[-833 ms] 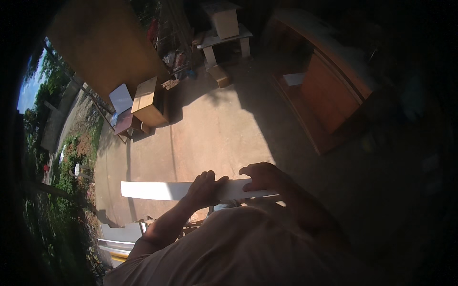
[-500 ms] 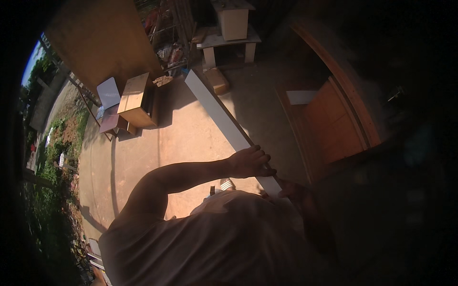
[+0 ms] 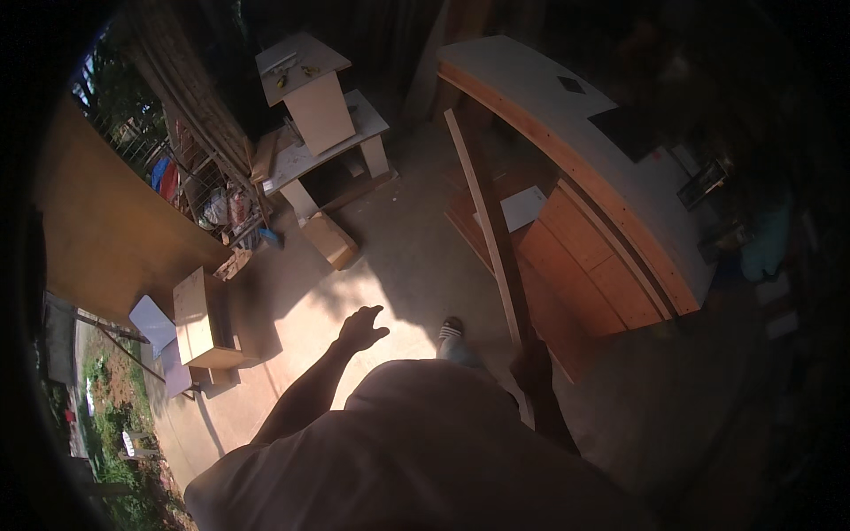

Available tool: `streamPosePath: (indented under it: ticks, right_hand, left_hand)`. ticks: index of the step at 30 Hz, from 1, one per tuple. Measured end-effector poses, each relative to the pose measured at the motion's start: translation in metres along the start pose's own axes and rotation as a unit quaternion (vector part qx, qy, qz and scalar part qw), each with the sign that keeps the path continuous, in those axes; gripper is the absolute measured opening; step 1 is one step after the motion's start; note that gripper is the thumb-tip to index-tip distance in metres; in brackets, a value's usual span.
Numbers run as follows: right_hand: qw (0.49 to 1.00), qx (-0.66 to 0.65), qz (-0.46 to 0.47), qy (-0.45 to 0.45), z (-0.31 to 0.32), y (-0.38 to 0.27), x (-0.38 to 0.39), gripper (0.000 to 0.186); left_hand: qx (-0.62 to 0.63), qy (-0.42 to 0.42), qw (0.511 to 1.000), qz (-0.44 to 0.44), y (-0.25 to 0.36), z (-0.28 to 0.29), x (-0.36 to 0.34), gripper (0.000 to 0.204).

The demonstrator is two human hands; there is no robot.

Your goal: The person selects a long white wooden plank from a pile, carries it to a table saw, and cuts it into smaller pieces. They then measure and mark the cut pieces before placing them on a workbench.

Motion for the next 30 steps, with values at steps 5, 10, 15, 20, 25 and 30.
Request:
streamPosePath:
  ticks: [5, 10, 15, 20, 25, 30]
  right_hand:
    - [0.982, -0.106, 0.132, 0.086, -0.04, -0.012, -0.14, 0.073]
    - [0.961, -0.247, -0.045, -0.118, -0.025, -0.057, -0.261, 0.072]
    - [0.841, -0.489, -0.095, -0.214, -0.049, -0.092, -0.364, 0.066]
    - [0.909, -0.355, -0.19, -0.113, -0.086, -0.142, -0.422, 0.062]
    - [0.94, -0.228, -0.201, -0.155, -0.067, -0.289, -0.472, 0.062]
    - [0.887, -0.378, -0.23, -0.129, -0.112, -0.275, -0.513, 0.07]
  left_hand:
    - [-0.033, -0.244, 0.954, 0.169, -0.182, -0.059, 0.079, 0.061]
    - [0.021, -0.162, 0.918, 0.362, -0.191, -0.024, 0.042, 0.055]
    - [0.078, 0.026, 0.967, 0.242, -0.248, -0.036, -0.12, 0.033]
    - [0.207, 0.091, 0.974, 0.031, -0.163, 0.095, -0.45, 0.049]
    - [0.543, -0.031, 0.83, 0.124, -0.078, 0.213, -0.658, 0.067]
    - [0.665, -0.089, 0.734, 0.107, -0.031, 0.246, -0.819, 0.076]
Point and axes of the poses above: each hand's wrist, its own x-axis away from the middle knuckle, its own z-axis out of the back of the hand, y = z × x, the point moved 2 cm from there along -x, towards the middle knuckle, and after that the axes turned 8 degrees about y, right-handed, at the moved point
